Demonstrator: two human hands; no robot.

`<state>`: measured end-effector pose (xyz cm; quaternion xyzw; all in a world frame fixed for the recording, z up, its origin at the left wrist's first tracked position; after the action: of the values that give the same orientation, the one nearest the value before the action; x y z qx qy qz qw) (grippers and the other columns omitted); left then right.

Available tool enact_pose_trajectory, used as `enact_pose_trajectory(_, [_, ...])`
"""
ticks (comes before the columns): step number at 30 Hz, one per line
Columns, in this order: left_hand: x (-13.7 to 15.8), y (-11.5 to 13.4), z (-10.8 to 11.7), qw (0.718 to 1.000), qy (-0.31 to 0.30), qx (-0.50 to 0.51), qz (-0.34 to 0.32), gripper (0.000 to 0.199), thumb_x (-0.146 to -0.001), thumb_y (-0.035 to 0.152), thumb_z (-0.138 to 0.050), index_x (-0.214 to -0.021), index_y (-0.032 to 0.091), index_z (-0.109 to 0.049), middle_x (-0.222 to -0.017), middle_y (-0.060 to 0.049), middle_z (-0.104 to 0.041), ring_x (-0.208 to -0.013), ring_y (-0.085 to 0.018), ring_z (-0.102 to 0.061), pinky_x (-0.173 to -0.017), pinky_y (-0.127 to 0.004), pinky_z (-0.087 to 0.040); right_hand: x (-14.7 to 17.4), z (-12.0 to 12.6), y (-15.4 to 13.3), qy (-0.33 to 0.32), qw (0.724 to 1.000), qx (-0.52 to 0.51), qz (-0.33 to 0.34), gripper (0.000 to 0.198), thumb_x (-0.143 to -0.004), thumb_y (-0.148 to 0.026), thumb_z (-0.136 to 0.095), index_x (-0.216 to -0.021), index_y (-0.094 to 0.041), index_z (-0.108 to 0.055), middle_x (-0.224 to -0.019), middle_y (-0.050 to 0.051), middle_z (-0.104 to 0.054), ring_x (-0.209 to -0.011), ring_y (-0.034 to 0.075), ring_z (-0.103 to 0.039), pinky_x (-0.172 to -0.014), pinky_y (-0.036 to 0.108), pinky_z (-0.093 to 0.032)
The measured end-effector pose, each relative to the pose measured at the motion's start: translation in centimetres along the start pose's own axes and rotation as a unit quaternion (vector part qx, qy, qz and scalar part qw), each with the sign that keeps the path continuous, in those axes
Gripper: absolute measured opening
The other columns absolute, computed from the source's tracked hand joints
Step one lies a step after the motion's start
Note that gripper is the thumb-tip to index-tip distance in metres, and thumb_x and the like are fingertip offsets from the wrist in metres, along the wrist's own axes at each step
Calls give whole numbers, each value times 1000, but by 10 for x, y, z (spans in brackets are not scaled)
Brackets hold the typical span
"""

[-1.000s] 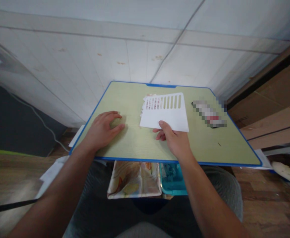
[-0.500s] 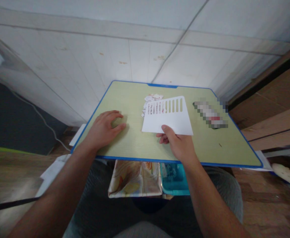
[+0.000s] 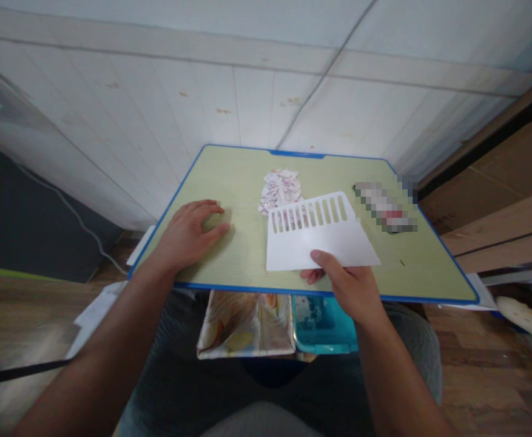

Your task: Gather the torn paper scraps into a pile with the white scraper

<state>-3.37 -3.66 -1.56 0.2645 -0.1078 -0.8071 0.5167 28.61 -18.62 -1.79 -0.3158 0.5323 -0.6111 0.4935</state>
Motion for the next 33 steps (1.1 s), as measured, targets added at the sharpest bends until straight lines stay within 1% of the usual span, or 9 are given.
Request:
enact_pose_trajectory(4, [0, -1, -1, 1000, -1, 3, -2, 38, -103, 46, -74, -134, 26, -84, -161, -14, -79, -157, -38, -68, -142, -59, -46, -3, -2, -7, 17, 1000, -1, -5, 45, -98, -54, -87, -66, -24, -78, -65, 9, -78, -57, 26, -75, -60, 40, -69])
enact_pose_trajectory(9, [0, 0, -1, 1000, 2, -4, -1, 38, -103, 45, -74, -134, 26, -83, -162, -13, -79, -157, -37, -68, -141, -59, -47, -4, -5, -13, 9, 1000, 7, -4, 46, -95, -59, -90, -69, -23, -80, -67, 10, -80, -56, 25, -75, -60, 39, -69])
enact_pose_trajectory(16, [0, 0, -1, 1000, 5, -8, -6, 39, -103, 45, -72, -134, 24, -83, -161, -14, -79, -156, -38, -68, -140, -59, -47, -2, -5, -13, 3, 1000, 9, -3, 50, -95, -61, -90, -63, -25, -79, -64, 9, -78, -56, 26, -75, -58, 39, -70])
enact_pose_trajectory(20, [0, -1, -2, 1000, 7, -7, -4, 38, -103, 45, -72, -134, 26, -84, -160, -12, -80, -155, -37, -69, -140, -58, -47, 0, -4, -11, -12, 1000, 10, 6, 52, -95, -59, -90, -58, -26, -73, -63, 9, -76, -58, 27, -75, -59, 39, -69])
enact_pose_trajectory(26, [0, -1, -2, 1000, 5, -5, -4, 39, -103, 46, -72, -134, 26, -84, -161, -13, -79, -156, -39, -69, -140, -59, -47, 4, -1, -1, -25, 1000, -5, 11, 46, -101, -52, -86, -66, -26, -75, -63, 7, -75, -61, 27, -74, -62, 40, -69])
enact_pose_trajectory(30, [0, 0, -1, 1000, 2, -4, -2, 38, -103, 45, -73, -133, 26, -84, -161, -13, -79, -156, -39, -69, -141, -59, -48, 6, -2, -4, -36, 999, -12, 13, 43, -101, -47, -85, -66, -26, -75, -63, 6, -73, -61, 26, -74, -63, 40, -68])
enact_pose_trajectory(33, [-1, 0, -1, 1000, 0, -5, -1, 37, -102, 45, -73, -133, 28, -84, -161, -12, -80, -156, -39, -69, -140, -60, -48, 7, -3, -6, -41, 999, -19, -1, 40, -102, -46, -85, -69, -26, -76, -64, 5, -74, -62, 26, -74, -64, 41, -68])
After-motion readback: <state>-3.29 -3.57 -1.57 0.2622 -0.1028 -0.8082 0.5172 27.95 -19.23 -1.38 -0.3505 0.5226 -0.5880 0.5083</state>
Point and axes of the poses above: each hand's wrist, its own x-axis away from the middle knuckle, its own z-axis out of the back of the hand, y = z × x, the point moved 7 cm from there along -x, towards the middle knuckle
